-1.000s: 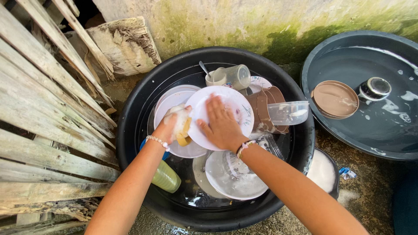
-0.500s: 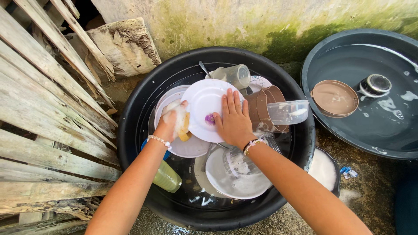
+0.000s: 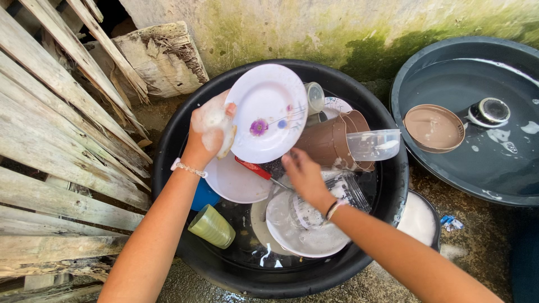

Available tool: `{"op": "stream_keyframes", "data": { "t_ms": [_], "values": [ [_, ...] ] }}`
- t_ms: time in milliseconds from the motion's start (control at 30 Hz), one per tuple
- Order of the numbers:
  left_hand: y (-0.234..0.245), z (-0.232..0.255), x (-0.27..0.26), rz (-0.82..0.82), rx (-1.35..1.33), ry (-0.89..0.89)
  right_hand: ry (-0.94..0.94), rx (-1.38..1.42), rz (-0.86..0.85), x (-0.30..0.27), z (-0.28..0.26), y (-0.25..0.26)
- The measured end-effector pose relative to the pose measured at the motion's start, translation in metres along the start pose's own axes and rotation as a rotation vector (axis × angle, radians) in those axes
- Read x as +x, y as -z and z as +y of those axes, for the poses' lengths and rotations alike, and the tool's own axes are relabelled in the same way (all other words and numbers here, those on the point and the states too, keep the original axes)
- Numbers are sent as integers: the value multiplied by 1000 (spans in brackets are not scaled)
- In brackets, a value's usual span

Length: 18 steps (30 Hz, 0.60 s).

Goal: The person washes plates, bowls, and cups in a basin of soapy water using a sponge and rinses them in a separate basin of clean water.

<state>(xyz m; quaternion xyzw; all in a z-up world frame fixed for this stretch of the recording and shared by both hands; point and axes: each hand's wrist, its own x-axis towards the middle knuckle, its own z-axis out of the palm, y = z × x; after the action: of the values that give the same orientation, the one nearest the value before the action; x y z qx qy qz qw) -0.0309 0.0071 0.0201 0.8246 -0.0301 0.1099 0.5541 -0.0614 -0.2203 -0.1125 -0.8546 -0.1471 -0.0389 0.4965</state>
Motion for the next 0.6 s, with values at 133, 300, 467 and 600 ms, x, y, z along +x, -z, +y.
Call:
{"op": "stream_keyframes", "data": {
  "t_ms": [133, 300, 467, 600],
  "values": [
    [-5, -1, 3, -62, -118, -125, -569, 793, -14, 29, -4, 41],
    [-24, 1, 0, -133, -290, 38, -589, 922, 42, 26, -18, 67],
    [-26, 9, -1, -197, -241, -68, -591, 939, -14, 13, -12, 68],
    [-27, 14, -5, -223, -188, -67, -629, 936, -132, 5, -11, 71]
  ]
}}
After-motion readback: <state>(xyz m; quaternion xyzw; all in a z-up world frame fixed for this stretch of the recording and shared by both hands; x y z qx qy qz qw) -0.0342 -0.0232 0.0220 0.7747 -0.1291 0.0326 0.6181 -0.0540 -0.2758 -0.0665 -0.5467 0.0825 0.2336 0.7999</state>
